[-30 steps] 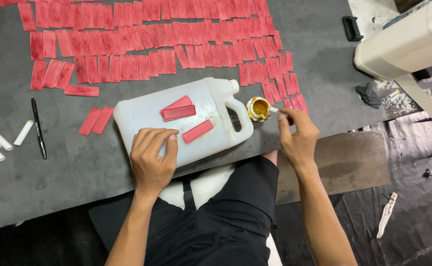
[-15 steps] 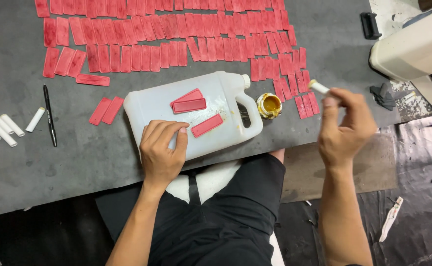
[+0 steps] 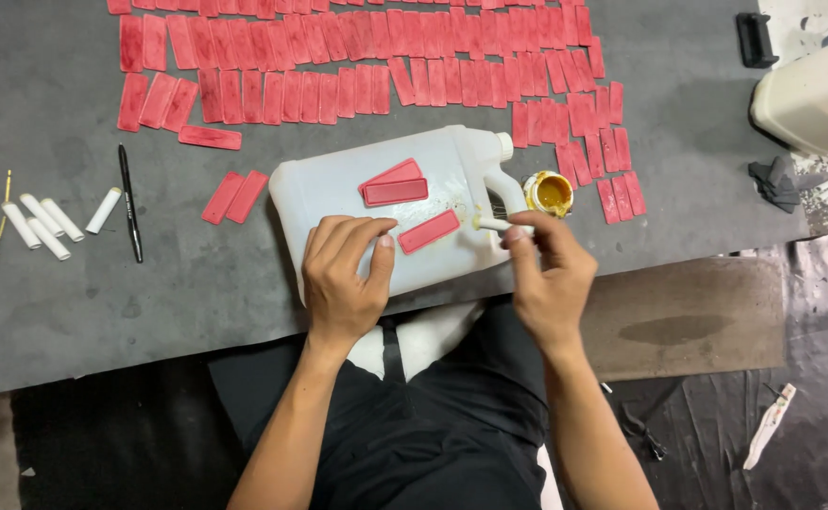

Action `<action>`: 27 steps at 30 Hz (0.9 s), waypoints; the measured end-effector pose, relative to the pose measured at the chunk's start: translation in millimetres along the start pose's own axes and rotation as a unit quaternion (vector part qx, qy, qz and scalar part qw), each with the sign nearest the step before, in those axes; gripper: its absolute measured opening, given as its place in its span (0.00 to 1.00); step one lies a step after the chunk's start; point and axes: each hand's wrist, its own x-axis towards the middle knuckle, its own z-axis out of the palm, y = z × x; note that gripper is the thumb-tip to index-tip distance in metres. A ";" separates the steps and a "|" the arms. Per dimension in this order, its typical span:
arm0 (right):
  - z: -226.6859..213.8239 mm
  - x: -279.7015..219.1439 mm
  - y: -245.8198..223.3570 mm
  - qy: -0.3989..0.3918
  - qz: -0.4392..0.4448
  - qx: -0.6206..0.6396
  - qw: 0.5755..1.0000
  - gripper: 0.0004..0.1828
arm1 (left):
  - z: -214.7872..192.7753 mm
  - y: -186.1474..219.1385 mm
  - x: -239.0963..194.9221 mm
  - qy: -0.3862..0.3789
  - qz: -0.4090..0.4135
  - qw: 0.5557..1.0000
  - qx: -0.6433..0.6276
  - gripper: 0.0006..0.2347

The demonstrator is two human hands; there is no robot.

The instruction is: Applying dye or a finishing substance to small red leather strips using a manual applicator tool

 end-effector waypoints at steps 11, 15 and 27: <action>49.3 -11.4 -18.0 -0.012 -0.202 -0.189 0.961 0.04 | -2.3 -4.7 -0.9 0.014 -0.011 1.000 -0.024 0.08; 60.8 -10.1 -31.5 -0.031 -0.188 -0.142 0.971 0.03 | -3.4 -4.2 0.5 0.016 -0.014 0.999 -0.027 0.08; 58.0 -13.6 -31.0 -0.060 -0.183 -0.128 0.973 0.03 | -5.3 -2.4 1.9 0.017 -0.022 0.999 -0.032 0.08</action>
